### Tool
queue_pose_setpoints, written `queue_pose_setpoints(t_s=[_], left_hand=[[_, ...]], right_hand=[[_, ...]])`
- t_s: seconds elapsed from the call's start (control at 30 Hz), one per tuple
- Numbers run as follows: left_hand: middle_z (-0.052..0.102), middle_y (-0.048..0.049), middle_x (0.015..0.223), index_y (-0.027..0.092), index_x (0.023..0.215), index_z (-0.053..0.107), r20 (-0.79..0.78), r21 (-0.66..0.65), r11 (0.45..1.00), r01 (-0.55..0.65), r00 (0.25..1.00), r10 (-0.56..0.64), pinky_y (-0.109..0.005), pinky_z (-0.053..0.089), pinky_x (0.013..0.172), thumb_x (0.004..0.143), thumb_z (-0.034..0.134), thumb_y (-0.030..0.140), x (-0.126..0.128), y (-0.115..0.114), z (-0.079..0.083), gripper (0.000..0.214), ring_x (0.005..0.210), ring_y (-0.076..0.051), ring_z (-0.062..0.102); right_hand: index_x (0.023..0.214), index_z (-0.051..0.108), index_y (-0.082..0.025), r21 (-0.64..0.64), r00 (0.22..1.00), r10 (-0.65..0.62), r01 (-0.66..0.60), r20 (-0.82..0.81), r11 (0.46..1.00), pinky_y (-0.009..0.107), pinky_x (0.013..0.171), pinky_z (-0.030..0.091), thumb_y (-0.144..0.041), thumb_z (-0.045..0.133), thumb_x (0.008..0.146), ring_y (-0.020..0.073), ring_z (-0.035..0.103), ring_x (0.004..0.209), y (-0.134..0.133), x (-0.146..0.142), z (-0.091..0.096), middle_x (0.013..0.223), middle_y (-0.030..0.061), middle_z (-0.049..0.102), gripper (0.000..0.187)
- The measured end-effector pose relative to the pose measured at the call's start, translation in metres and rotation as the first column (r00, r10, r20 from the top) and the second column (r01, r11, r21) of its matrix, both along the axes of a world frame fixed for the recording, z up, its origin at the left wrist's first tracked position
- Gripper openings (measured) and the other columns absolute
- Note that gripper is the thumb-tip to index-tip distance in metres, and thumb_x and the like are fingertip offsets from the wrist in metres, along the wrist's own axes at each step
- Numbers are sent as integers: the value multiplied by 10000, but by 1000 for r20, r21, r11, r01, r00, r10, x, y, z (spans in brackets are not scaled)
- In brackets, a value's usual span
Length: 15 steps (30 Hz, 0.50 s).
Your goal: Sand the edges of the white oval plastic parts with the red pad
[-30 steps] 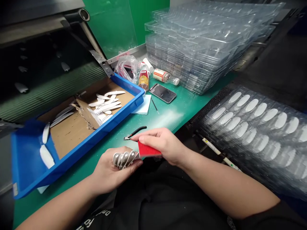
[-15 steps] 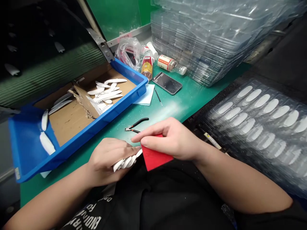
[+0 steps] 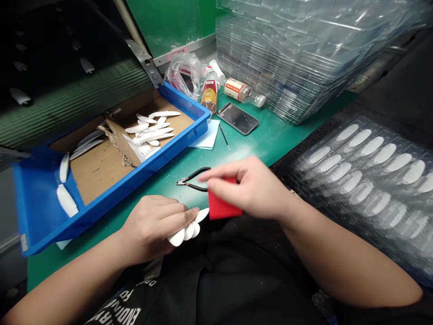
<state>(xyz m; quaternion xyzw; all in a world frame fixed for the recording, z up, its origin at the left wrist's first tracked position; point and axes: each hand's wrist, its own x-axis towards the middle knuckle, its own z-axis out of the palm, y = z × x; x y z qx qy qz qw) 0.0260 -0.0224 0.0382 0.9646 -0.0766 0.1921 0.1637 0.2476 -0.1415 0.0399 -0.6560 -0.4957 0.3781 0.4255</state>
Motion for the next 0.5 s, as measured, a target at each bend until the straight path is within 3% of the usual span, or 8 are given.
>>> queue_pose_setpoints(t_s=[0.07,0.1,0.17,0.23,0.3,0.37,0.43,0.5], left_hand=[[523,19,622,166,928,621,-12,20,1000,8,1000,-8,-359,230,508,984,586,127,0,-1,1,77,524,-145,440],[527,17,622,164,939,625,-9,23,1000,7,1000,-7,-361,226,505,990,591,143,-1,-1,2,65,521,-145,445],[542,12,624,159,991,631,10,-16,1000,6,1000,-6,-357,237,496,991,592,165,-4,-2,5,39,513,-143,462],[608,-14,685,158,1054,632,40,-150,989,8,999,-2,-326,323,507,973,591,181,-9,1,11,93,558,-146,536],[669,-41,783,171,1084,633,84,-349,933,-84,989,120,-281,436,559,951,616,194,-17,12,19,136,630,-150,614],[672,-35,782,174,1134,638,96,-547,791,-274,918,385,-251,496,571,952,658,247,-29,32,32,197,615,-147,636],[629,-8,716,163,1182,636,26,-678,554,-483,737,675,-232,496,504,961,662,319,-45,61,47,271,534,-138,611],[637,-19,782,155,1136,630,-110,-710,294,-640,513,851,-233,521,489,940,654,349,-60,98,58,277,549,-145,633]], right_hand=[[1067,844,-236,-36,992,114,-112,58,993,255,629,516,-386,674,908,220,706,756,1,2,-3,859,22,765,277],[1058,845,-243,-54,984,83,-75,158,996,263,659,531,-357,656,896,228,717,784,1,5,-5,890,21,771,274],[1058,844,-264,-24,919,-120,139,377,990,279,721,554,-327,609,885,242,731,856,1,11,-12,974,14,777,299],[1063,840,-314,-42,913,-143,172,383,984,279,768,576,-444,596,914,259,735,967,-1,19,-20,1084,-15,767,314],[1072,836,-345,-60,930,-135,165,341,985,270,730,596,-599,604,908,269,743,966,-5,26,-31,1096,-21,765,381],[1107,827,-352,-84,947,-108,139,303,987,267,723,616,-695,613,880,276,750,949,-11,32,-44,1112,-13,762,464],[1130,822,-348,-106,955,-106,140,276,985,252,715,628,-742,609,869,282,752,964,-20,39,-58,1141,-4,755,518],[1135,821,-354,-96,950,-142,174,278,980,228,702,629,-748,620,872,278,753,969,-31,46,-73,1148,-3,753,515]])
